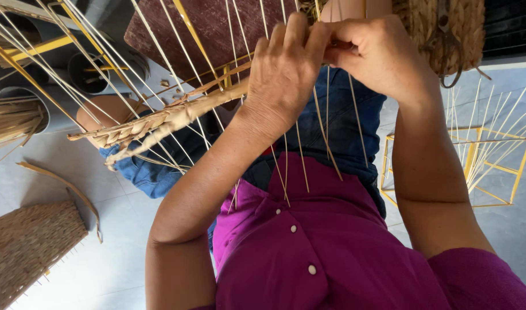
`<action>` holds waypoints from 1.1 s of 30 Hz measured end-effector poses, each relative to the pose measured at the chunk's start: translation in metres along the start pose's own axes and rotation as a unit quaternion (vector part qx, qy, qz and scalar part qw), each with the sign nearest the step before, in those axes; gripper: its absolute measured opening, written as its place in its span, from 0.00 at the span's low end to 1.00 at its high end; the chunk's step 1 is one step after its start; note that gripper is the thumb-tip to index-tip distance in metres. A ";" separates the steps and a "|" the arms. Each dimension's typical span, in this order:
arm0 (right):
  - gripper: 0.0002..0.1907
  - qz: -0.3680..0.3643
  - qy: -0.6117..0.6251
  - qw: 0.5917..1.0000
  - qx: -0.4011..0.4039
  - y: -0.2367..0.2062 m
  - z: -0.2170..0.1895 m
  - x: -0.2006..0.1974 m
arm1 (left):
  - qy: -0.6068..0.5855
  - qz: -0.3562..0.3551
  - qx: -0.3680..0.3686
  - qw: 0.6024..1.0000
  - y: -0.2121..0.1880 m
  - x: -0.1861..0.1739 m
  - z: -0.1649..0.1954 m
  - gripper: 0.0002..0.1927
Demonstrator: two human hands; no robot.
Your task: The person sits on the floor weaving a braided rim onto a basket frame, twisting and interlacing palm-leaf strips around the spokes. They cut a strip with scissors, continue braiding the rim, and use pliers to grip and tighten a strip before resuming weaving.
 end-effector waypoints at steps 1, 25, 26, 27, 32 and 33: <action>0.08 -0.019 0.035 0.999 0.037 0.002 0.006 0.003 | 0.008 0.018 0.007 1.000 0.003 -0.007 -0.002 0.09; 0.06 -0.073 0.256 0.960 0.087 0.012 0.035 0.028 | -0.478 0.201 -0.161 0.840 -0.007 0.013 -0.056 0.17; 0.06 -0.085 0.271 0.955 0.087 0.013 0.035 0.028 | -0.539 0.196 -0.189 0.797 -0.008 0.008 -0.060 0.18; 0.05 -0.078 0.261 0.958 0.090 0.014 0.036 0.028 | -0.597 0.190 -0.215 0.749 -0.011 0.000 -0.067 0.19; 0.02 -0.011 0.178 0.981 0.081 0.018 0.034 0.037 | -0.767 0.136 -0.283 0.559 -0.033 -0.069 -0.085 0.32; 0.03 -0.017 0.182 0.980 0.083 0.019 0.034 0.039 | -0.772 0.153 -0.294 0.542 -0.038 -0.085 -0.086 0.33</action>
Point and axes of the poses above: each hand's wrist, its own y-axis towards the middle knuckle, its own x-axis out of the palm, z = x × y, the point moved 2 cm from there along y, towards the middle knuckle, and after that the axes turned 12 degrees about x, right-handed, at the moved point
